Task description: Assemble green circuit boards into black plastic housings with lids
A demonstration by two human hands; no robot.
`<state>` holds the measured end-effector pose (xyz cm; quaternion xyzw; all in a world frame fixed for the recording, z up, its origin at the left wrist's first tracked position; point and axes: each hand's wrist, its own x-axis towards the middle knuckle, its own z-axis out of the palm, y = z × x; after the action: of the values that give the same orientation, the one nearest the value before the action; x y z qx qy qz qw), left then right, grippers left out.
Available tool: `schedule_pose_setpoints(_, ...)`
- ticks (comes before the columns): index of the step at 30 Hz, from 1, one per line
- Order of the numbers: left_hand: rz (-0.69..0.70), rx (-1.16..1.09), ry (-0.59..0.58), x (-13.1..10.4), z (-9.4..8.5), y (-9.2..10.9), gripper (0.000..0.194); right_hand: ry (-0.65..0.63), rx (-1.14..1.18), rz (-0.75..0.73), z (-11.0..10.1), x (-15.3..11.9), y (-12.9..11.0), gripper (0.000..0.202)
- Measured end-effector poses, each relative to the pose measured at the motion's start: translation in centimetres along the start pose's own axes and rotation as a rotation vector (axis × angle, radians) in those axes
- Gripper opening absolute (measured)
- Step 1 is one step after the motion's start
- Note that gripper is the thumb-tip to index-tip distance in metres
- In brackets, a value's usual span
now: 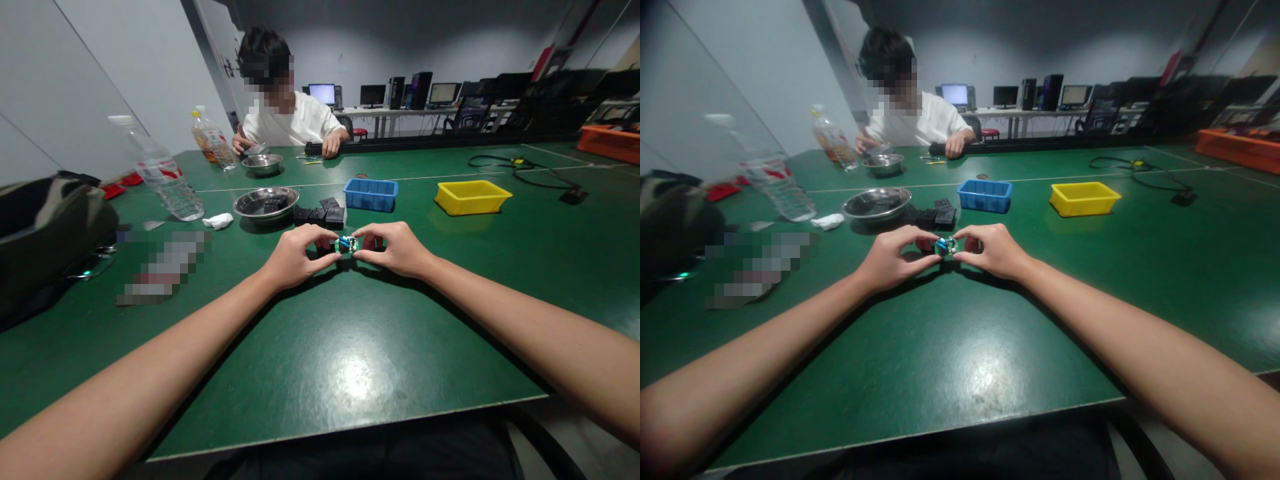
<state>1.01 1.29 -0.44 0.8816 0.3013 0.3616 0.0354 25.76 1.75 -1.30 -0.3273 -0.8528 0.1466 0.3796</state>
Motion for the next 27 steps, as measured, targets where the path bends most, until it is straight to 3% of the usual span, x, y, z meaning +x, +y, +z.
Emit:
schedule_pose_setpoints(10,-0.034,-0.004,-0.009,0.0,0.4,-0.2,0.026,0.016,0.012,-0.017,0.3,0.0,0.0,0.024)
schedule_pose_setpoints(22,-0.134,-0.129,-0.071,0.2,0.5,1.9,0.041,0.011,0.005,0.042,0.6,0.0,-0.7,0.044)
schedule_pose_setpoints(27,-0.121,-0.119,-0.077,0.3,0.4,2.1,0.037,0.02,0.026,0.052,0.6,-0.1,-1.0,0.046)
